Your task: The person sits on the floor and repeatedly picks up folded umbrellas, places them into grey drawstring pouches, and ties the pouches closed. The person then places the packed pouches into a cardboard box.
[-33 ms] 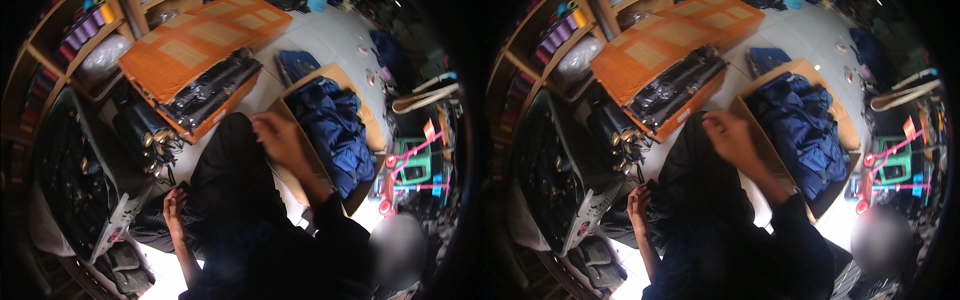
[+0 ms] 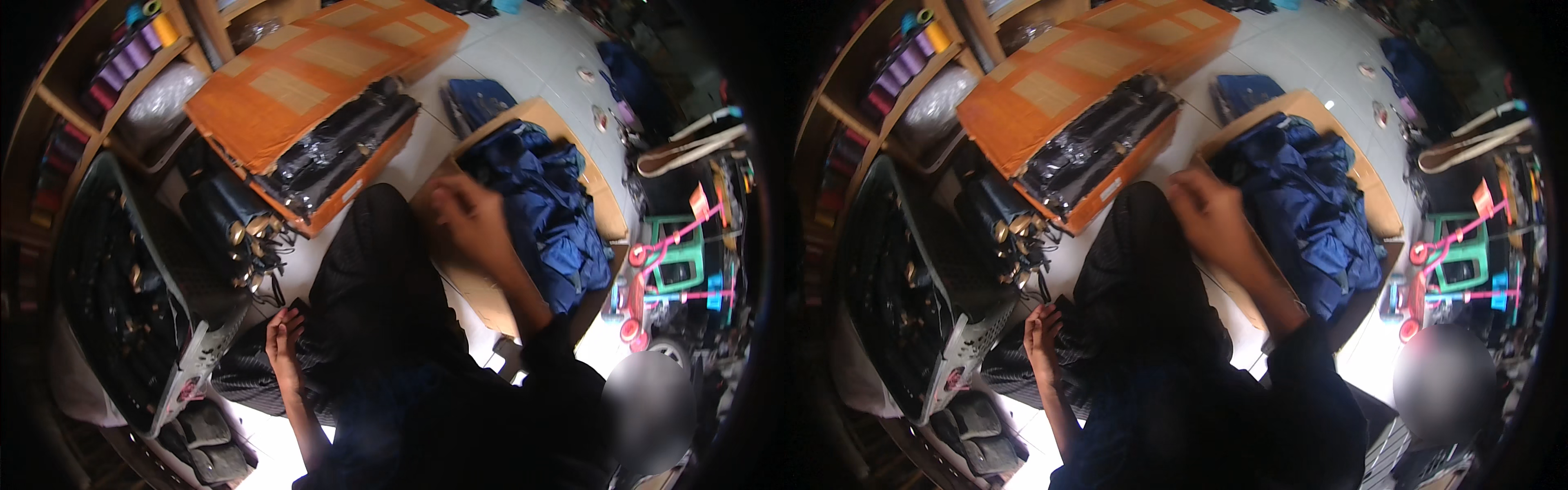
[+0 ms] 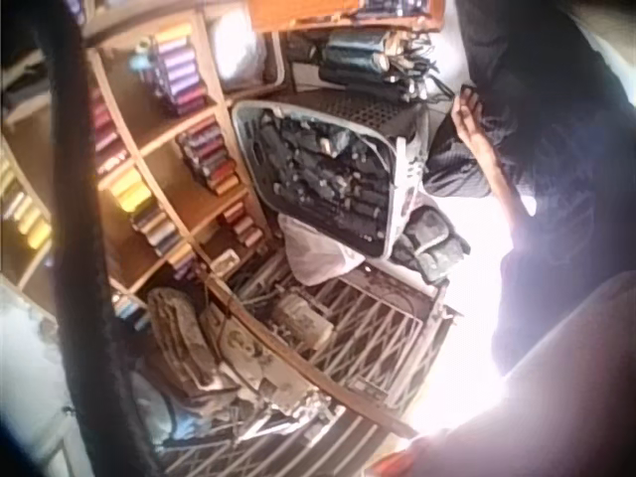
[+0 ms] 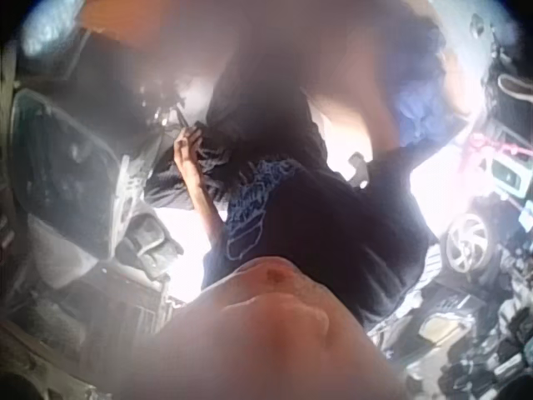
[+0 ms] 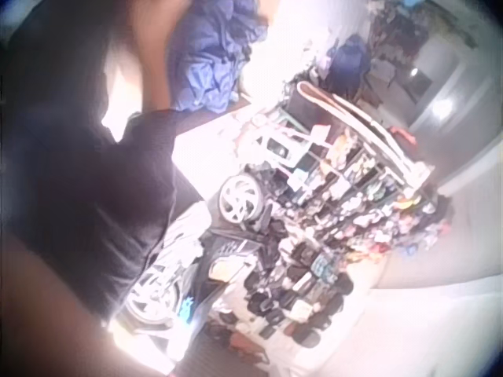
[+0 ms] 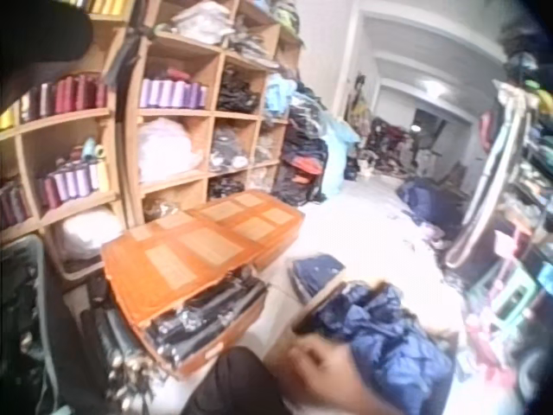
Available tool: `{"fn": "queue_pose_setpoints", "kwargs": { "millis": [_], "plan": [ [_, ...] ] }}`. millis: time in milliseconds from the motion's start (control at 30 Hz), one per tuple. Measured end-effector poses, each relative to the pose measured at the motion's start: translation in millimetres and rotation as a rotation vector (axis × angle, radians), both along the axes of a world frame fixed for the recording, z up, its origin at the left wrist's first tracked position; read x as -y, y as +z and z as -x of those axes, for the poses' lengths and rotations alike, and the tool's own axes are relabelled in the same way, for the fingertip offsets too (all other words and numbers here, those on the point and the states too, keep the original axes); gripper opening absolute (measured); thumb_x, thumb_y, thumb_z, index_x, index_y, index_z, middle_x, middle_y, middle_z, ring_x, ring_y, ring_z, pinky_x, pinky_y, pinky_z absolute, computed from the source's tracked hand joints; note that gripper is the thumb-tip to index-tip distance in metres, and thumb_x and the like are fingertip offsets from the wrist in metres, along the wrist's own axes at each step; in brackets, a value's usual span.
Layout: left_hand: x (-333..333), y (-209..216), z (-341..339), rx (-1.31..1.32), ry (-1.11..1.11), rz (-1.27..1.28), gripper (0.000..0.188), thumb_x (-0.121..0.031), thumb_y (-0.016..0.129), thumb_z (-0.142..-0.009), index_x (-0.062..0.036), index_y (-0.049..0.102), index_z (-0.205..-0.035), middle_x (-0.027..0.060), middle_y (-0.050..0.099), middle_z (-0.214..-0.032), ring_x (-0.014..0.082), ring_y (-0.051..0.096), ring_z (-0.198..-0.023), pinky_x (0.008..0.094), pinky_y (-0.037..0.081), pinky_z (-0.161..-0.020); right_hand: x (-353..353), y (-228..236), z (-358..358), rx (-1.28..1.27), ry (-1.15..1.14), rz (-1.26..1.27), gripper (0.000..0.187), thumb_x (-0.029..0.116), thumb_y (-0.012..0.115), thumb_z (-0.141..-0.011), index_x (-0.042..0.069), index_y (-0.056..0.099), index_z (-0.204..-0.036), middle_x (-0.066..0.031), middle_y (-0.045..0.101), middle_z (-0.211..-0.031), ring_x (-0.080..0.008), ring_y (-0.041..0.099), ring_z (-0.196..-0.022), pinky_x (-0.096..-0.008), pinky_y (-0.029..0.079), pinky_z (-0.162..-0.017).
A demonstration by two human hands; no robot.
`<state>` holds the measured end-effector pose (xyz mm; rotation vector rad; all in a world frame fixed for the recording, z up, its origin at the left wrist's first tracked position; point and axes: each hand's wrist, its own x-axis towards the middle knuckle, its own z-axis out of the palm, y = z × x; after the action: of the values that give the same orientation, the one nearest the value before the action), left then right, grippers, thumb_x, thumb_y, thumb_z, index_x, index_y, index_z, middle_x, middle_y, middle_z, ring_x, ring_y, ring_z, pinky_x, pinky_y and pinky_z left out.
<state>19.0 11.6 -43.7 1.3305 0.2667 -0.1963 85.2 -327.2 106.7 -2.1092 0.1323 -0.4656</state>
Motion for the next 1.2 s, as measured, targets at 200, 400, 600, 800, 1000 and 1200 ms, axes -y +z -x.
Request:
{"fn": "queue_pose_setpoints", "kwargs": {
  "millis": [200,400,600,800,1000,1200],
  "plan": [
    [24,10,-15,0.029,-0.126,-0.005,0.036,-0.024,0.044,-0.099,-0.0006,0.050,-0.126,0.0144,0.059,-0.119,0.0228,0.059,-0.106,0.0332,0.044,-0.090,206,33,-4,-0.053,-0.465,0.514,0.013,0.007,0.055,-0.086,0.002,0.067,-0.091,-0.0197,0.065,-0.082,-0.0297,0.065,-0.072,-0.0387,0.049,-0.065],
    [45,12,-12,0.007,-0.187,-0.036,0.036,-0.025,0.045,-0.099,-0.0003,0.051,-0.125,0.0150,0.060,-0.118,0.0226,0.059,-0.104,0.0330,0.045,-0.089,327,-45,-62,-0.390,-0.321,1.024,0.023,0.004,0.055,-0.081,0.005,0.065,-0.102,-0.0190,0.066,-0.097,-0.0350,0.064,-0.094,-0.0418,0.051,-0.081],
    [47,7,6,-0.044,-0.104,-0.020,0.038,-0.029,0.048,-0.098,-0.0009,0.051,-0.124,0.0152,0.059,-0.118,0.0228,0.059,-0.103,0.0338,0.045,-0.087,314,-65,-67,-0.655,-0.413,1.139,0.019,0.007,0.057,-0.083,0.005,0.065,-0.099,-0.0196,0.063,-0.112,-0.0333,0.065,-0.100,-0.0403,0.053,-0.084],
    [46,8,4,-0.062,-0.151,-0.037,0.040,-0.032,0.050,-0.097,-0.0018,0.052,-0.124,0.0151,0.059,-0.118,0.0230,0.060,-0.103,0.0335,0.045,-0.087,269,-12,-17,-0.195,-0.292,0.790,0.014,0.011,0.063,-0.079,0.002,0.062,-0.089,-0.0167,0.061,-0.100,-0.0351,0.051,-0.114,-0.0415,0.042,-0.095],
    [51,8,-8,-0.022,-0.161,-0.048,0.043,-0.033,0.052,-0.096,-0.0012,0.052,-0.124,0.0159,0.059,-0.118,0.0237,0.059,-0.103,0.0343,0.045,-0.087,292,43,30,0.411,-0.293,-0.321,0.007,0.004,0.053,-0.085,0.007,0.051,-0.081,-0.0107,0.067,-0.093,-0.0158,0.061,-0.076,-0.0298,0.051,-0.066],
    [58,3,-7,-0.032,-0.194,-0.026,0.043,-0.033,0.051,-0.096,-0.0010,0.051,-0.125,0.0156,0.059,-0.117,0.0237,0.059,-0.103,0.0346,0.045,-0.087,388,6,73,-0.348,-0.696,0.265,0.015,0.012,0.060,-0.072,0.008,0.069,-0.084,-0.0108,0.070,-0.087,-0.0211,0.065,-0.075,-0.0314,0.051,-0.073]
  ]
}}
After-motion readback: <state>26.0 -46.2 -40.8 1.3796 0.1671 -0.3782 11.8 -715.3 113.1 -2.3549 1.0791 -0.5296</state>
